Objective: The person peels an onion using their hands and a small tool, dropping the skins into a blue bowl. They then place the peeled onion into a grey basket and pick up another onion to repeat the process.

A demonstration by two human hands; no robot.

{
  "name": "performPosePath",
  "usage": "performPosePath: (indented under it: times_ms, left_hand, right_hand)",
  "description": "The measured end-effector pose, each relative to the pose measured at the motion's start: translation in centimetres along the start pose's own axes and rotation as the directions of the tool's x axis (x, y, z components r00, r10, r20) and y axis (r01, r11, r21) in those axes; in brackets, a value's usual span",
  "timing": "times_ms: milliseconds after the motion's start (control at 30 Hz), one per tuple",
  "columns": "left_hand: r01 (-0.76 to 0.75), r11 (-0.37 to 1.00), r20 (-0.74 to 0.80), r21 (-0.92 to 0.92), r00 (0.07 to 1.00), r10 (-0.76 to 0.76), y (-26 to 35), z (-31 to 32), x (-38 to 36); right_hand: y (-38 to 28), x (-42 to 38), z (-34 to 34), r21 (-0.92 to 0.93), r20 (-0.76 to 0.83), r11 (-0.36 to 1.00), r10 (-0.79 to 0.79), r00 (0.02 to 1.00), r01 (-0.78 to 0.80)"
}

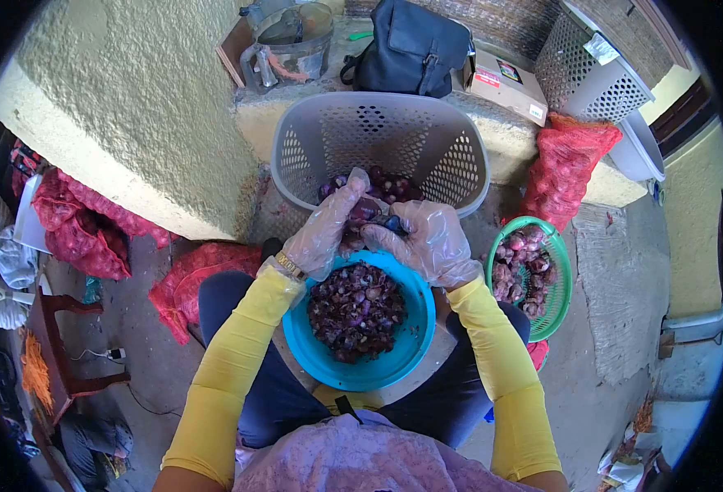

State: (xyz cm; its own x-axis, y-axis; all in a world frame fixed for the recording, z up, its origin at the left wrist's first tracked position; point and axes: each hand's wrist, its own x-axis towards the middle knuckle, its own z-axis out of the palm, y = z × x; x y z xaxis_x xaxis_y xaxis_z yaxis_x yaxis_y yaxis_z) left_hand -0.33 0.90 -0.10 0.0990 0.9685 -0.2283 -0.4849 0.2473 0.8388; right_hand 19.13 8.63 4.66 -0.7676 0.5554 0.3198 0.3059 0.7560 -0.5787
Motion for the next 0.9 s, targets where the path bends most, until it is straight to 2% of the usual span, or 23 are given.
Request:
performPosePath:
  times_ms: [67,200,267,367,600,700,767,800,867,900]
  left_hand:
    - [-0.059,0.998,-0.137,-0.012,0.989,0.056,0.0,0.6,0.1]
    - [-0.074,0.997,-0.164,-0.035,0.984,0.067,1.1,1.4,-0.5]
    - [-0.105,0.994,-0.122,-0.042,0.988,0.099,1.3,1.5,-0.6]
    - [-0.063,0.997,-0.151,-0.037,0.987,0.056,1.0,1.4,-0.6]
    - [-0.104,0.99,-0.111,-0.097,0.989,0.093,0.9,1.6,-0.4]
    - [-0.072,0.99,-0.15,-0.125,0.987,0.052,0.8,1.0,-0.2]
    - [-0.018,0.999,-0.191,-0.03,0.981,0.012,1.2,0.2,-0.5]
    - [-0.018,0.999,-0.191,-0.029,0.981,0.012,1.3,0.3,-0.6]
    - [-0.052,0.999,-0.266,-0.017,0.963,0.045,1.7,0.7,-0.8]
    - [-0.052,0.999,-0.267,-0.017,0.963,0.046,1.8,0.9,-0.8]
  right_hand:
    - [0.5,0.0,0.5,-0.141,-0.025,0.99,-0.035,0.999,0.031]
    - [0.2,0.0,0.8,-0.242,0.013,0.967,-0.084,0.996,0.085]
    - [0.2,0.0,1.0,-0.271,0.068,0.954,-0.115,0.991,0.129]
    - [0.3,-0.1,1.1,-0.262,0.078,0.952,-0.14,0.987,0.156]
    - [0.3,0.0,1.1,-0.305,0.111,0.935,-0.156,0.982,0.183]
    - [0.4,-0.2,1.4,-0.253,0.126,0.94,-0.2,0.972,0.227]
    - [0.3,-0.1,1.8,-0.207,0.077,0.922,-0.319,0.944,0.329]
    - [0.2,-0.2,1.6,-0.206,0.077,0.922,-0.32,0.944,0.329]
    - [-0.1,-0.3,0.7,-0.232,0.3,0.935,-0.195,0.934,0.269]
    - [-0.2,-0.3,0.3,-0.232,0.3,0.935,-0.195,0.934,0.27]
